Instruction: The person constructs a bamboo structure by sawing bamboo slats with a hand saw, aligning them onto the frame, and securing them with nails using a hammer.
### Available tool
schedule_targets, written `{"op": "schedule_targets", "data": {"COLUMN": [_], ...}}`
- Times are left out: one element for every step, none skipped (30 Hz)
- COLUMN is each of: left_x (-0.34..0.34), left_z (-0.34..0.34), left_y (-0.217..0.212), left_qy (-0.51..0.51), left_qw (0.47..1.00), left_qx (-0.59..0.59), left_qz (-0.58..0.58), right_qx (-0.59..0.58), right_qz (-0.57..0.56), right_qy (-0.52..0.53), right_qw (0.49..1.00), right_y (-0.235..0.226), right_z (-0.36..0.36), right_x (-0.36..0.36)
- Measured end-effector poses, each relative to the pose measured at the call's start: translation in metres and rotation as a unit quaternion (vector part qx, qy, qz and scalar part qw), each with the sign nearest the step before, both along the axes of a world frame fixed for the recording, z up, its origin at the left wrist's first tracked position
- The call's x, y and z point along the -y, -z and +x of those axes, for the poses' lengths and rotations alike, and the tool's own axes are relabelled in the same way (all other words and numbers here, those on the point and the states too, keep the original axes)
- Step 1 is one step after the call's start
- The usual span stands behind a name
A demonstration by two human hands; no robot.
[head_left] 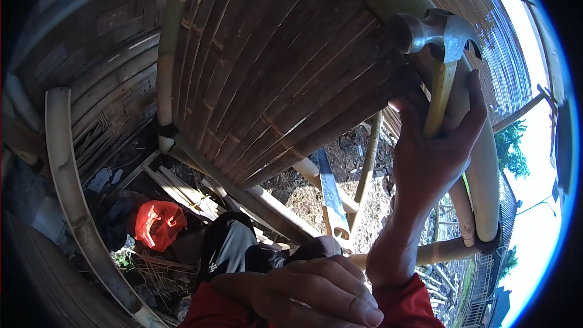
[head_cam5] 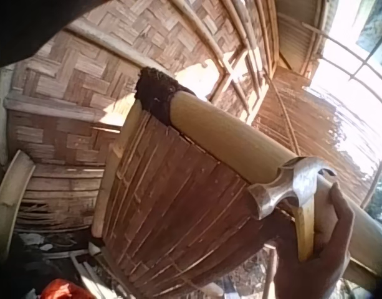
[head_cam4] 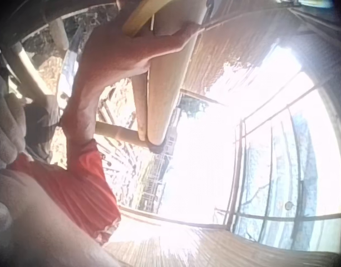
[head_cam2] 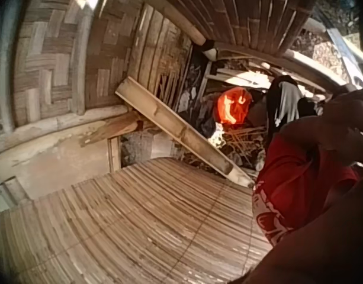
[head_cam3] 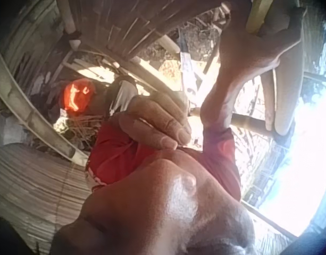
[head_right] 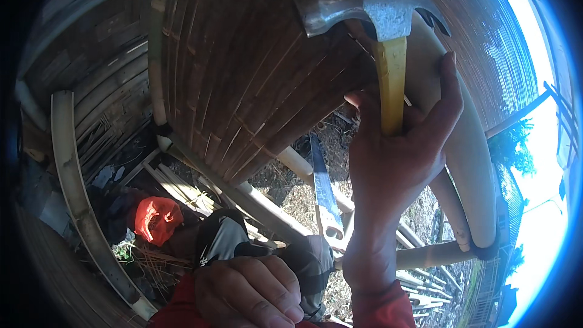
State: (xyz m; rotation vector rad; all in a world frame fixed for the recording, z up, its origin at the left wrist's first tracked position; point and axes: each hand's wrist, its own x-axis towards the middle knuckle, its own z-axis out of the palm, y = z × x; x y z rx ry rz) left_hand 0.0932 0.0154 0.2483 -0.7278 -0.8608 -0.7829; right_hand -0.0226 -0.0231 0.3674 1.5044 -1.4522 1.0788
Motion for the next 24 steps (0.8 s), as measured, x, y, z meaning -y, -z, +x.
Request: {"op": "schedule_targets", "data": {"left_x": [-0.008, -0.023, -0.031, -0.032, -0.033, -0.034, -0.026, -0.007, 0.006, 0.011, 0.015, 0.019, 0.031, 0.046, 0.060, 0.070, 0.080, 0.090, 0.096, 0.101, 0.105, 0.106, 0.107, 0.106], "left_z": [0.005, 0.014, 0.021, 0.022, 0.024, 0.024, 0.025, 0.022, 0.019, 0.015, 0.008, 0.002, -0.002, -0.011, -0.028, -0.048, -0.065, -0.090, -0.097, -0.098, -0.099, -0.098, -0.098, -0.097], "left_y": [-0.003, -0.007, -0.008, -0.008, -0.007, -0.005, -0.004, -0.002, 0.000, 0.002, 0.001, -0.001, -0.011, -0.009, -0.008, -0.015, -0.023, -0.029, -0.036, -0.037, -0.038, -0.039, -0.041, -0.044], "left_qy": [0.000, 0.029, 0.058, 0.058, 0.017, -0.024, -0.025, -0.080, -0.134, -0.136, -0.186, -0.233, -0.357, -0.435, -0.403, -0.367, -0.369, -0.316, -0.268, -0.267, -0.313, -0.353, -0.348, -0.376], "left_qw": [1.000, 0.996, 0.985, 0.985, 0.986, 0.986, 0.986, 0.993, 0.988, 0.988, 0.980, 0.965, 0.909, 0.857, 0.863, 0.869, 0.870, 0.888, 0.901, 0.902, 0.896, 0.888, 0.890, 0.878], "left_qx": [0.001, 0.043, 0.084, 0.083, 0.089, 0.094, 0.094, 0.077, 0.060, 0.060, 0.058, 0.054, 0.069, 0.078, 0.059, 0.037, 0.033, -0.009, -0.050, -0.052, -0.031, -0.006, -0.005, 0.006], "left_qz": [0.002, 0.071, 0.140, 0.141, 0.139, 0.136, 0.136, 0.046, -0.044, -0.047, 0.032, 0.110, 0.205, 0.264, 0.299, 0.330, 0.326, 0.334, 0.338, 0.335, 0.314, 0.293, 0.293, 0.295], "right_qx": [0.015, 0.016, 0.011, 0.006, 0.005, 0.013, 0.021, 0.021, 0.008, -0.005, -0.005, 0.000, 0.002, 0.004, 0.036, 0.065, 0.063, 0.071, 0.084, 0.078, 0.077, 0.115, 0.153, 0.112], "right_qz": [0.006, 0.008, 0.007, 0.006, 0.008, 0.011, 0.013, 0.012, 0.005, -0.003, -0.007, -0.004, 0.001, -0.001, 0.008, 0.011, 0.007, 0.010, 0.012, 0.017, 0.014, 0.035, 0.057, 0.059], "right_qy": [0.000, 0.000, 0.002, 0.005, 0.005, 0.007, 0.008, 0.007, 0.004, 0.001, -0.001, 0.002, 0.008, 0.003, 0.011, 0.020, 0.017, 0.016, 0.009, 0.013, 0.012, 0.000, -0.013, -0.017], "right_qw": [1.000, 1.000, 1.000, 1.000, 1.000, 1.000, 1.000, 1.000, 1.000, 1.000, 1.000, 1.000, 1.000, 1.000, 0.999, 0.998, 0.998, 0.997, 0.996, 0.997, 0.997, 0.993, 0.986, 0.992], "right_y": [0.000, 0.001, 0.001, 0.000, 0.000, -0.001, -0.002, -0.002, -0.001, -0.001, -0.001, -0.002, -0.001, 0.000, 0.001, -0.002, -0.004, -0.002, -0.002, -0.003, -0.007, -0.009, -0.011, -0.013], "right_z": [-0.001, -0.001, -0.001, -0.001, -0.001, 0.000, 0.000, 0.000, 0.000, 0.001, 0.002, 0.002, 0.001, 0.006, 0.007, 0.007, 0.009, 0.005, 0.006, 0.007, 0.009, 0.011, 0.012, 0.009], "right_x": [0.000, 0.001, 0.002, 0.001, 0.001, 0.000, -0.001, -0.001, -0.001, -0.001, -0.001, 0.000, -0.001, -0.001, -0.001, -0.003, -0.004, -0.003, -0.004, -0.005, -0.005, -0.007, -0.008, -0.009]}}
